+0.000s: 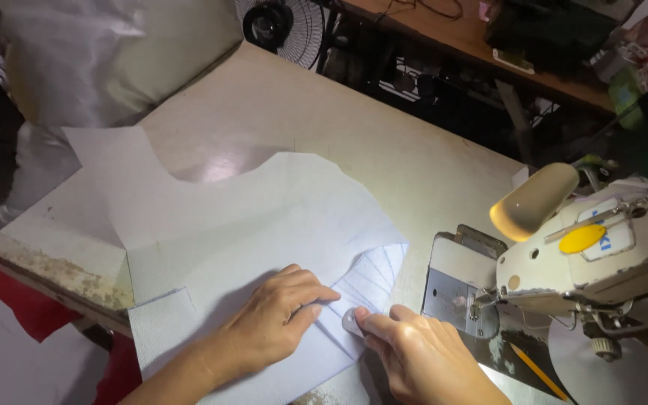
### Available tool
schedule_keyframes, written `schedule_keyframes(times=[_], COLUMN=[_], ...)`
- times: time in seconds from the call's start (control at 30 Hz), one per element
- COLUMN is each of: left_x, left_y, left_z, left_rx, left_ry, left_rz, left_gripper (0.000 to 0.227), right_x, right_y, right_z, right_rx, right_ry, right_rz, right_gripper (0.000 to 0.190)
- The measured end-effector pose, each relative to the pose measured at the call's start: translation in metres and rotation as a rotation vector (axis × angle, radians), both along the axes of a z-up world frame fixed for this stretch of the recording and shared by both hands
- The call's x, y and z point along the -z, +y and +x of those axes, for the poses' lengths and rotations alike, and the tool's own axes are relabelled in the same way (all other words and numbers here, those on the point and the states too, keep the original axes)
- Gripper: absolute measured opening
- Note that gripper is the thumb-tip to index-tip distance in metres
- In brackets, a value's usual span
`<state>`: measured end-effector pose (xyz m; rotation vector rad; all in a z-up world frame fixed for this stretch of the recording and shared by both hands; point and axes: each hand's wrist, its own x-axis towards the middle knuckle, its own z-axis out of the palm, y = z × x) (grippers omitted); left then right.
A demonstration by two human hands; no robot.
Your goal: Folding and aligning fabric pieces using a metal ruler on a workbench
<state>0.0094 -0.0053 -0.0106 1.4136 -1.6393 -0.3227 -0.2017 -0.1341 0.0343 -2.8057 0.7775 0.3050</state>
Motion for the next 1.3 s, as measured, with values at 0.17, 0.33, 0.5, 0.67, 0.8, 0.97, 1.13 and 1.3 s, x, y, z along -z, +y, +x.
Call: schedule_keyframes(times=[0.17, 0.33, 0.5, 0.67, 0.8, 0.97, 1.13, 1.3], left_x=[0.008, 0.010, 0.025, 0.016, 0.002, 0.004, 0.005, 0.021], left_y=[-0.003, -0.004, -0.010, -0.008, -0.005, -0.003, -0.003, -0.007], left_z=[-0.001, -0.002, 0.001, 0.002, 0.001, -0.003, -0.002, 0.000], left_rx=[-0.064, -0.044, 0.014, -0.016, -0.050, -0.069, -0.102, 0.009], left_ry=[-0.046, -0.003, 0.017, 0.076, 0.074, 0.096, 0.100, -0.044], left_rz=[-0.043, -0.090, -0.044, -0.044, 0.158, 0.246, 0.199, -0.098], left_gripper=[0.035, 0.024, 0.020, 0.015, 0.037, 0.054, 0.038, 0.023], right_x=[0.004, 0.014, 0.013, 0.009, 0.008, 0.012, 0.020, 0.016], right_y=[-0.003, -0.008, -0.004, 0.009, 0.020, 0.018, 0.022, 0.018], right_z=[-0.002, -0.004, 0.011, 0.023, 0.030, 0.033, 0.035, -0.010], right_rx=[0.012, 0.046, 0.075, 0.106, 0.084, 0.096, 0.096, 0.064], right_ry=[-0.027, -0.069, -0.116, -0.065, 0.006, -0.103, -0.177, -0.096], right_rz=[0.004, 0.041, 0.105, 0.079, -0.030, 0.018, 0.024, -0.033], right_gripper=[0.037, 0.032, 0.036, 0.038, 0.041, 0.032, 0.039, 0.034])
